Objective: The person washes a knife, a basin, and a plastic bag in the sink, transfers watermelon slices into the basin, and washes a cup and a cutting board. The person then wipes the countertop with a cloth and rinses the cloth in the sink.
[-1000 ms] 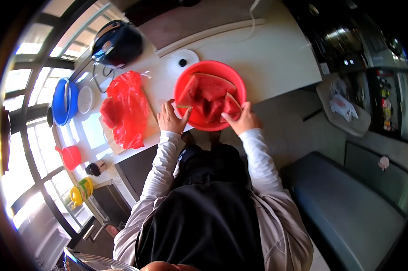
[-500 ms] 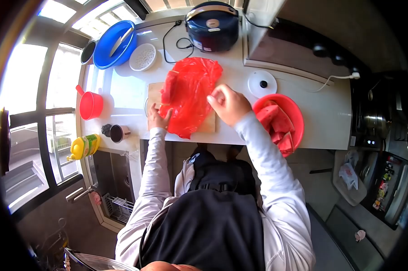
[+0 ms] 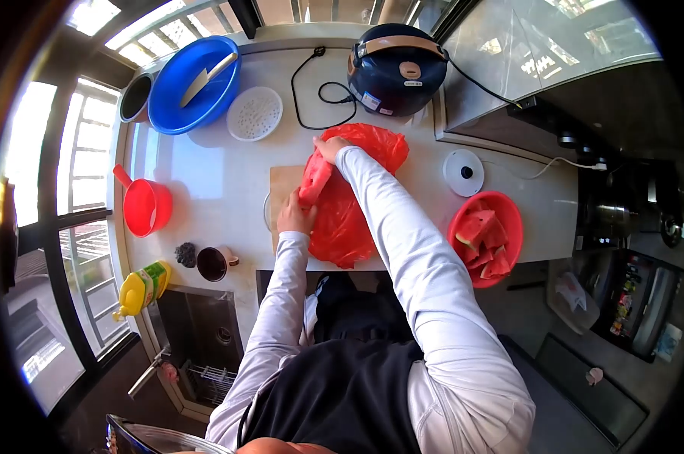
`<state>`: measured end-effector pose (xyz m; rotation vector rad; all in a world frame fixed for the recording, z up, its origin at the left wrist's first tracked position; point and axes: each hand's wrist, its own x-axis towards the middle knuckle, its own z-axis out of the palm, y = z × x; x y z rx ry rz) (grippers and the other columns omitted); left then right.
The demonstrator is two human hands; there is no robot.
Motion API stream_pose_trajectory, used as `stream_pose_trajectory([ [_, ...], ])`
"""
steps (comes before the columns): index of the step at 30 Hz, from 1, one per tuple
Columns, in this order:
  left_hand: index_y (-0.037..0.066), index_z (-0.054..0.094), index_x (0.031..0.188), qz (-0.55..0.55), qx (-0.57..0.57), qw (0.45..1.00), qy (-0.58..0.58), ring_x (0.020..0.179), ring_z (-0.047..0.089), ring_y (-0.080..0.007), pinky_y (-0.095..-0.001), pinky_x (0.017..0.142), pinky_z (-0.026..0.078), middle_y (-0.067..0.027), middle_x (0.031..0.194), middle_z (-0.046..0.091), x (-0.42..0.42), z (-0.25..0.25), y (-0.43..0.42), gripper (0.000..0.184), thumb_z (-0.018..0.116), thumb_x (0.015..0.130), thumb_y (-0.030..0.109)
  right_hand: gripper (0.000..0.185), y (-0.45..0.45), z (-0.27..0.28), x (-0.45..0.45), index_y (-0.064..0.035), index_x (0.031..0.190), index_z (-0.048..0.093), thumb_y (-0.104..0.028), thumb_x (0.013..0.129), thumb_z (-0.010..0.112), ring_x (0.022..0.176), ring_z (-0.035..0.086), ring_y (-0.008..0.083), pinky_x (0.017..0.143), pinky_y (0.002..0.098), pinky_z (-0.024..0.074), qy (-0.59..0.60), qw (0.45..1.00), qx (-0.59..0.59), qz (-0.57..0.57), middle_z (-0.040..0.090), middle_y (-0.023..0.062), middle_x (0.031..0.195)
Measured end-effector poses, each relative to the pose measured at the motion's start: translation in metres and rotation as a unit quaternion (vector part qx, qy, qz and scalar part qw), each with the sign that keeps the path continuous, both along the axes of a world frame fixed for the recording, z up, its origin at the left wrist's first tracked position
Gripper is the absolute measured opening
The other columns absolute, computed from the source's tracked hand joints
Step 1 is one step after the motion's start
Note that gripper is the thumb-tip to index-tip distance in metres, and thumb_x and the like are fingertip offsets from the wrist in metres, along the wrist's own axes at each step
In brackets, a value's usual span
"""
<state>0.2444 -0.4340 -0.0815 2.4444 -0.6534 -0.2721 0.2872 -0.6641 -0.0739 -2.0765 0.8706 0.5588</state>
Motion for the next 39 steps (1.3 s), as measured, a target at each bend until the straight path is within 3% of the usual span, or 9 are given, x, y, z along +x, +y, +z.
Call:
stream_pose_trajectory([
  [4, 0.008, 0.057, 0.125, -0.01, -0.073, 0.997, 0.023, 0.088, 0.064, -0.0356, -0.0427, 0.078, 0.053, -0.018, 0.102, 0.065, 0.008, 0.04, 0.01, 0.057, 0.074, 0.071, 0.019, 0.078, 0.002, 0.05, -0.013, -0.0008, 0.121, 0.064, -0.066, 0.095, 0.029, 0.122, 0.054, 0.0358, 0.107, 0.0366, 0.0365, -0.034, 0.997, 0.024, -0.057, 0.06, 0.0232, 0.127],
  [8, 0.007, 0.057, 0.119, -0.071, -0.106, 0.992, 0.022, 0.089, 0.065, -0.0316, -0.0407, 0.077, 0.05, -0.0132, 0.097, 0.066, -0.002, 0.102, 0.01, 0.055, 0.077, 0.069, 0.017, 0.077, -0.018, 0.121, -0.067, -0.0028, 0.114, 0.068, -0.066, 0.096, 0.028, 0.087, 0.066, 0.0236, 0.083, 0.0348, 0.0513, -0.111, 0.973, 0.156, -0.131, 0.07, 0.0136, 0.101],
  [12, 0.008, 0.055, 0.114, -0.187, -0.102, 0.977, -0.027, 0.083, 0.063, -0.0283, -0.0376, 0.072, 0.046, -0.0099, 0.091, 0.065, -0.033, 0.169, -0.016, 0.051, 0.078, 0.07, 0.018, 0.079, -0.05, 0.201, -0.169, -0.0038, 0.12, 0.065, -0.07, 0.094, 0.031, 0.09, 0.064, 0.0131, 0.079, 0.0296, 0.0513, -0.147, 0.923, 0.286, -0.213, 0.069, 0.0065, 0.1],
  [14, 0.008, 0.056, 0.112, -0.251, -0.136, 0.957, -0.051, 0.069, 0.061, -0.0274, -0.0372, 0.068, 0.045, -0.009, 0.077, 0.062, -0.055, 0.185, -0.041, 0.049, 0.078, 0.07, 0.018, 0.082, -0.066, 0.214, -0.227, -0.002, 0.125, 0.061, -0.072, 0.093, 0.032, 0.091, 0.064, 0.0145, 0.08, 0.0295, 0.0515, -0.18, 0.909, 0.272, -0.259, 0.068, 0.0076, 0.104],
  [18, 0.008, 0.056, 0.109, -0.363, -0.171, 0.916, -0.011, 0.075, 0.064, -0.0277, -0.0371, 0.071, 0.047, -0.0104, 0.081, 0.065, -0.109, 0.192, -0.11, 0.045, 0.078, 0.074, 0.023, 0.084, -0.088, 0.238, -0.349, 0.0012, 0.127, 0.058, -0.072, 0.092, 0.036, 0.092, 0.065, 0.0171, 0.081, 0.0307, 0.0528, -0.205, 0.872, 0.213, -0.391, 0.067, 0.0081, 0.101],
  [22, 0.008, 0.051, 0.109, -0.484, -0.088, 0.871, -0.01, 0.081, 0.066, -0.0305, -0.0398, 0.077, 0.048, -0.0094, 0.088, 0.069, -0.17, 0.171, -0.192, 0.045, 0.074, 0.078, 0.032, 0.081, -0.123, 0.216, -0.449, -0.003, 0.123, 0.06, -0.074, 0.09, 0.038, 0.096, 0.064, 0.0193, 0.085, 0.0346, 0.0531, -0.212, 0.819, 0.192, -0.497, 0.066, 0.0097, 0.103],
  [28, 0.008, 0.051, 0.113, -0.472, 0.044, 0.877, -0.075, 0.083, 0.068, -0.0268, -0.0381, 0.081, 0.048, -0.0102, 0.091, 0.07, -0.267, 0.153, -0.263, 0.051, 0.069, 0.081, 0.043, 0.089, -0.196, 0.129, -0.526, -0.0016, 0.128, 0.056, -0.078, 0.088, 0.034, 0.112, 0.06, 0.0259, 0.096, 0.044, 0.0482, -0.152, 0.785, 0.256, -0.544, 0.066, 0.0136, 0.114],
  [33, 0.011, 0.055, 0.111, -0.443, 0.025, 0.874, -0.199, 0.102, 0.062, -0.0263, -0.0402, 0.087, 0.046, -0.0075, 0.108, 0.066, -0.303, 0.108, -0.288, 0.05, 0.073, 0.074, 0.038, 0.097, -0.232, 0.055, -0.543, -0.0013, 0.134, 0.053, -0.08, 0.087, 0.023, 0.116, 0.058, 0.0212, 0.096, 0.0354, 0.0491, -0.173, 0.75, 0.399, -0.498, 0.064, 0.0108, 0.124],
  [39, 0.012, 0.062, 0.107, -0.479, 0.064, 0.855, -0.188, 0.106, 0.054, -0.0229, -0.0375, 0.086, 0.042, -0.0053, 0.108, 0.065, -0.286, 0.116, -0.328, 0.041, 0.07, 0.077, 0.039, 0.097, -0.202, 0.09, -0.561, -0.0069, 0.147, 0.037, -0.082, 0.085, 0.028, 0.135, 0.038, 0.0273, 0.114, 0.0467, 0.0212, -0.233, 0.69, 0.423, -0.539, 0.044, 0.0132, 0.146],
])
